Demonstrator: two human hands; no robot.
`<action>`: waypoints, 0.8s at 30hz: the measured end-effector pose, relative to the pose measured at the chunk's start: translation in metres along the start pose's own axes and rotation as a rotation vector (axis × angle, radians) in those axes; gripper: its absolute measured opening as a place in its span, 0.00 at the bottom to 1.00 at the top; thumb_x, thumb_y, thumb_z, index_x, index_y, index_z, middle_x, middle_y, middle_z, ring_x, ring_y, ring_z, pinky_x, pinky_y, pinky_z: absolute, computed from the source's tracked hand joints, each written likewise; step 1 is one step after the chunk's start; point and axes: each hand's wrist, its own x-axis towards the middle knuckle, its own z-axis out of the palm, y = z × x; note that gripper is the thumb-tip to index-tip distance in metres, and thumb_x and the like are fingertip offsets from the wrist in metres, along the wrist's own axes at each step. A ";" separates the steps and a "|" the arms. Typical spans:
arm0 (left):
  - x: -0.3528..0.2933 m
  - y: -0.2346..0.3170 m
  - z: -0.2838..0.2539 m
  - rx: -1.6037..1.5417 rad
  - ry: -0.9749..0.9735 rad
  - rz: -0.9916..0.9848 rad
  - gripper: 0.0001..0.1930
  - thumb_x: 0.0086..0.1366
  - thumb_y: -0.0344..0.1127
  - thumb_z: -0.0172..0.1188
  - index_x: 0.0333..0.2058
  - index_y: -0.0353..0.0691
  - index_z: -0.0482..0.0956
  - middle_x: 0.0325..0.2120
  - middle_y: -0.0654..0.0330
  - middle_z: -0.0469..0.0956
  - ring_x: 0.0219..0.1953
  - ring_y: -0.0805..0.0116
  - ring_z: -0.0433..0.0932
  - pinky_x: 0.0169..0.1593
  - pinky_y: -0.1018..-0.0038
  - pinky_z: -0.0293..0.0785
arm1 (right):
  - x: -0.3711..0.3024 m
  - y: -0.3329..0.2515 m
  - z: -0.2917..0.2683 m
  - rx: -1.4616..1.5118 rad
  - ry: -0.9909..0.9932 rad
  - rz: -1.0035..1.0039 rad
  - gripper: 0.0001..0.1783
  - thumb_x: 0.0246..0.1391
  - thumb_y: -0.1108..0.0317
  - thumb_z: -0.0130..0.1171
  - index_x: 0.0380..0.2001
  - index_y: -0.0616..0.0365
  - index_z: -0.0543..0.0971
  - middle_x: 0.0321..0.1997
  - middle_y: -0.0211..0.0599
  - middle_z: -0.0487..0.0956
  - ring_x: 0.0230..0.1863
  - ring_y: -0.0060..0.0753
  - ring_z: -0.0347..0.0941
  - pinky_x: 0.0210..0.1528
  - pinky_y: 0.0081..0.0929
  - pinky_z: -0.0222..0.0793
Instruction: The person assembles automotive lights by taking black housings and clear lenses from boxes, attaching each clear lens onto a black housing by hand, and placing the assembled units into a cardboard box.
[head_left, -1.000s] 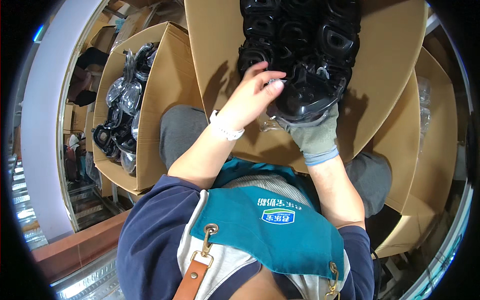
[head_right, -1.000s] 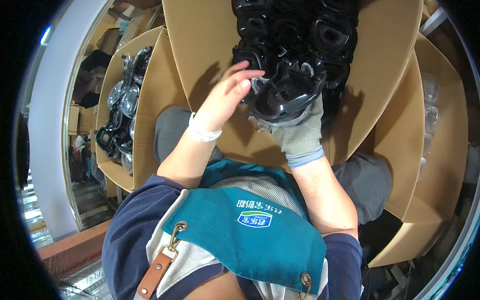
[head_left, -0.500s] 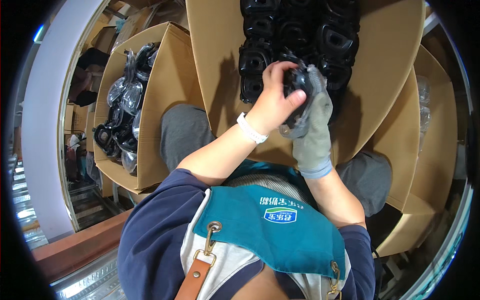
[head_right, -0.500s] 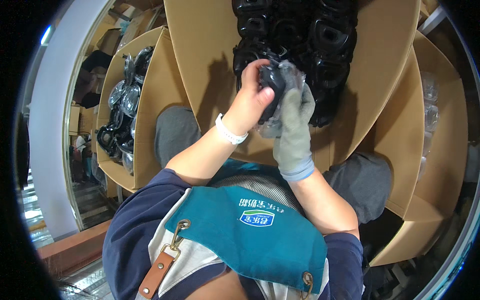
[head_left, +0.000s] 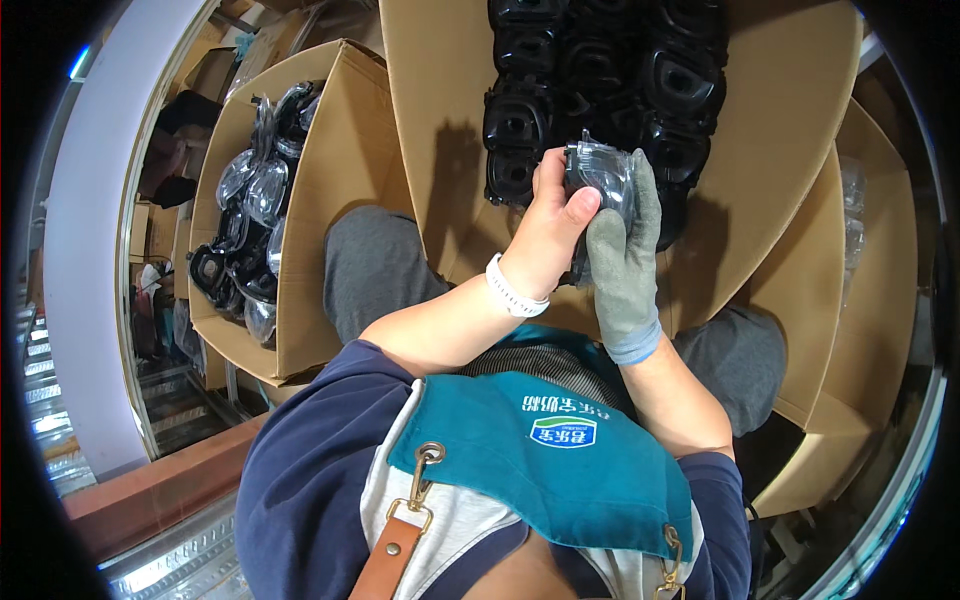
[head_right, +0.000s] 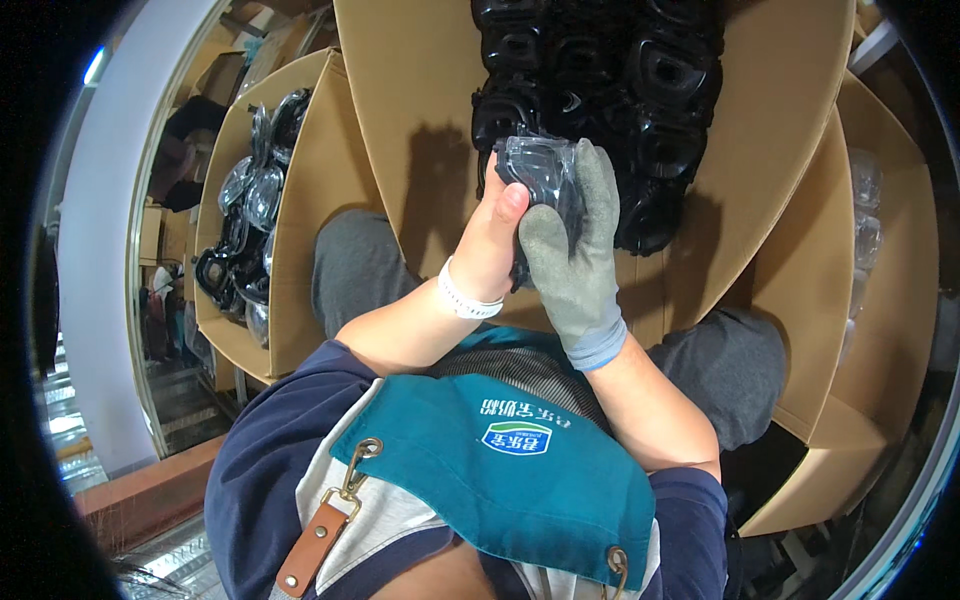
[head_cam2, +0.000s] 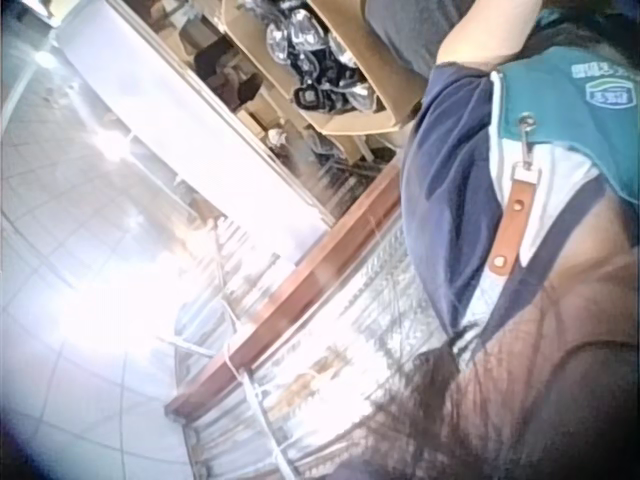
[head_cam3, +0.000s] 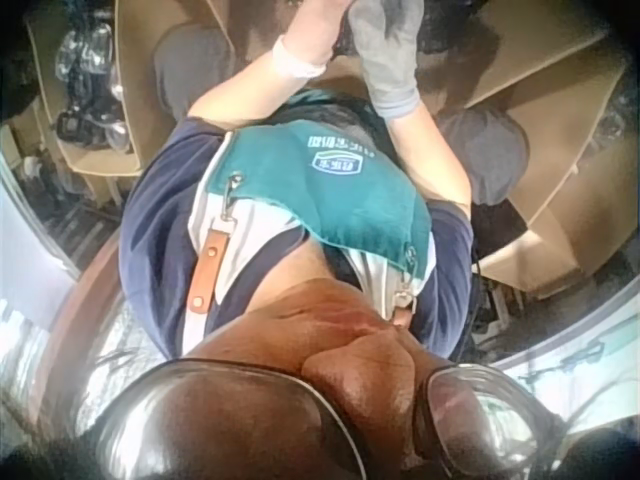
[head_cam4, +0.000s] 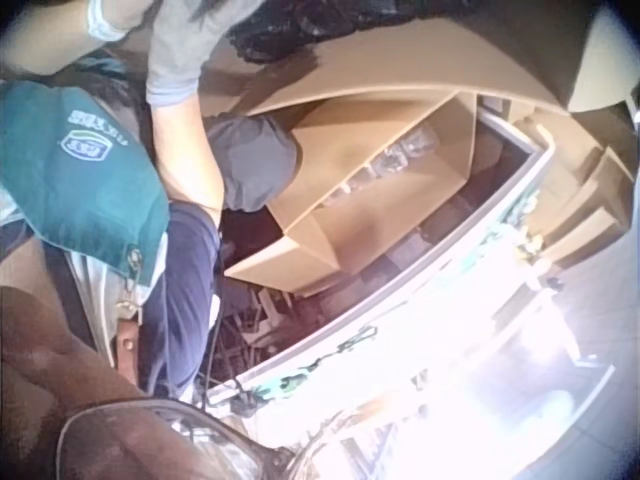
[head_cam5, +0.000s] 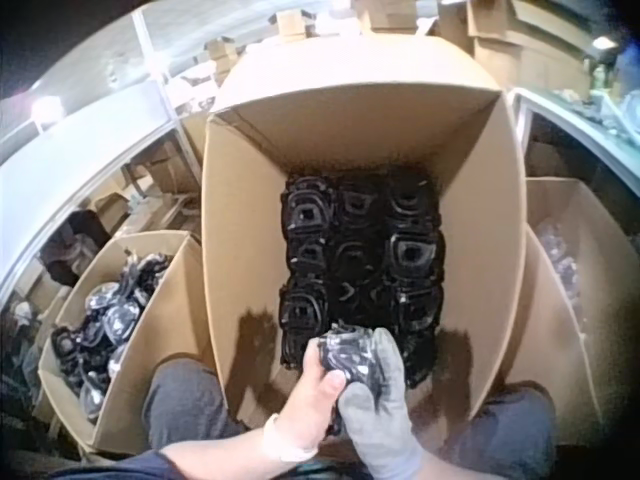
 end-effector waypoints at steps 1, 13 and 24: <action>0.000 0.001 0.003 -0.012 -0.006 0.003 0.36 0.62 0.59 0.57 0.57 0.38 0.57 0.51 0.54 0.60 0.54 0.66 0.62 0.59 0.71 0.60 | 0.001 -0.001 0.001 -0.007 0.004 0.007 0.37 0.60 0.61 0.56 0.66 0.57 0.52 0.70 0.42 0.52 0.69 0.39 0.51 0.69 0.33 0.48; 0.002 0.005 -0.002 -0.204 -0.124 0.018 0.35 0.65 0.62 0.48 0.58 0.40 0.55 0.48 0.60 0.68 0.50 0.72 0.68 0.55 0.74 0.65 | 0.022 -0.009 -0.015 0.747 -0.055 0.700 0.31 0.65 0.50 0.46 0.65 0.52 0.59 0.63 0.34 0.67 0.58 0.26 0.67 0.60 0.27 0.63; 0.015 -0.007 0.013 -0.379 0.427 -0.038 0.21 0.72 0.48 0.38 0.40 0.37 0.74 0.33 0.59 0.78 0.37 0.66 0.75 0.45 0.69 0.70 | 0.031 -0.014 -0.009 -0.133 0.104 -0.125 0.48 0.42 0.65 0.71 0.62 0.65 0.56 0.53 0.43 0.68 0.54 0.30 0.65 0.57 0.28 0.64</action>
